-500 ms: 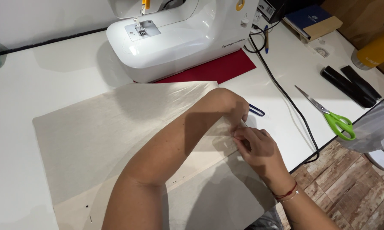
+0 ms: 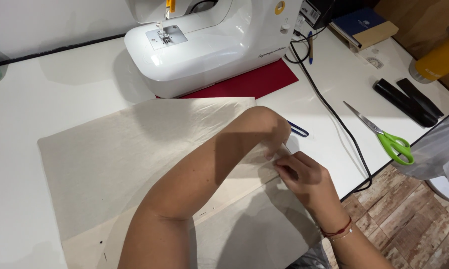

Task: The person folds a piece of beige fabric and secures it with pins. They then switch to a green fabric, fold it, and pin the edges in preparation for sewing.

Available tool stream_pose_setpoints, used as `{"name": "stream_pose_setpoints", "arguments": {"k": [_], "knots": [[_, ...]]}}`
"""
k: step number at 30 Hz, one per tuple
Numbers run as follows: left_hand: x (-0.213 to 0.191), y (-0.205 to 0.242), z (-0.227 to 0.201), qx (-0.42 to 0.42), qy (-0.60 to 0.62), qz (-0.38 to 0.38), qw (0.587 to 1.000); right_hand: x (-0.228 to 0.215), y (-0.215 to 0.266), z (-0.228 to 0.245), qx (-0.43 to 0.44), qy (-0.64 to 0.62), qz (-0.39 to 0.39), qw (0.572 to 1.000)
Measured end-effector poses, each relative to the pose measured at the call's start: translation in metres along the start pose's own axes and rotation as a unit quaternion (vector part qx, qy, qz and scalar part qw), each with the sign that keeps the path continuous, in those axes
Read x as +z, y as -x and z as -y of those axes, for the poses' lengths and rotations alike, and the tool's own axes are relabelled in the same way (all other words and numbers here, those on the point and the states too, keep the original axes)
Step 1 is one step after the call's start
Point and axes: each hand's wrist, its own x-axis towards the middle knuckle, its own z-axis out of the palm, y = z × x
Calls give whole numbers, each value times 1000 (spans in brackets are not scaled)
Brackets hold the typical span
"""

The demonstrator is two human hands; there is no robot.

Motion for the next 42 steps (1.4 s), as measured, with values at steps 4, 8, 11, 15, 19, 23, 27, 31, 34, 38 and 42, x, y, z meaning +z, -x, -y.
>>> {"name": "stream_pose_setpoints", "arguments": {"k": [4, 8, 11, 15, 19, 23, 27, 31, 34, 38, 42], "knots": [[3, -9, 0, -5, -15, 6, 1000, 10, 2, -4, -1, 6, -9, 1000], [6, -13, 3, -12, -15, 5, 1000, 14, 5, -4, -22, 10, -11, 1000], [8, -15, 3, -19, -2, 5, 1000, 23, 8, -14, -24, 5, -9, 1000], [4, -10, -1, -31, -13, 9, 999, 25, 9, -15, -17, -13, 2, 1000], [2, -4, -3, -43, -12, 14, 999, 17, 10, -7, 17, -36, 12, 999], [1, -4, 0, -50, -20, 16, 998, 17, 8, -4, 23, -34, 5, 999], [-2, 6, 2, -36, -5, -3, 999, 16, 6, -2, 29, -48, 17, 998], [-9, 29, -3, -18, 23, -12, 999, 14, 4, -2, 37, -64, 23, 997], [-8, 35, -3, 3, 40, -13, 999, 16, 6, -4, 33, -62, 22, 997], [-18, 49, -5, 14, 53, -7, 998, 19, 9, -7, 27, -36, 15, 999], [-14, 42, 2, 40, 70, -15, 997, 14, 5, -3, 14, -14, 2, 1000]]}}
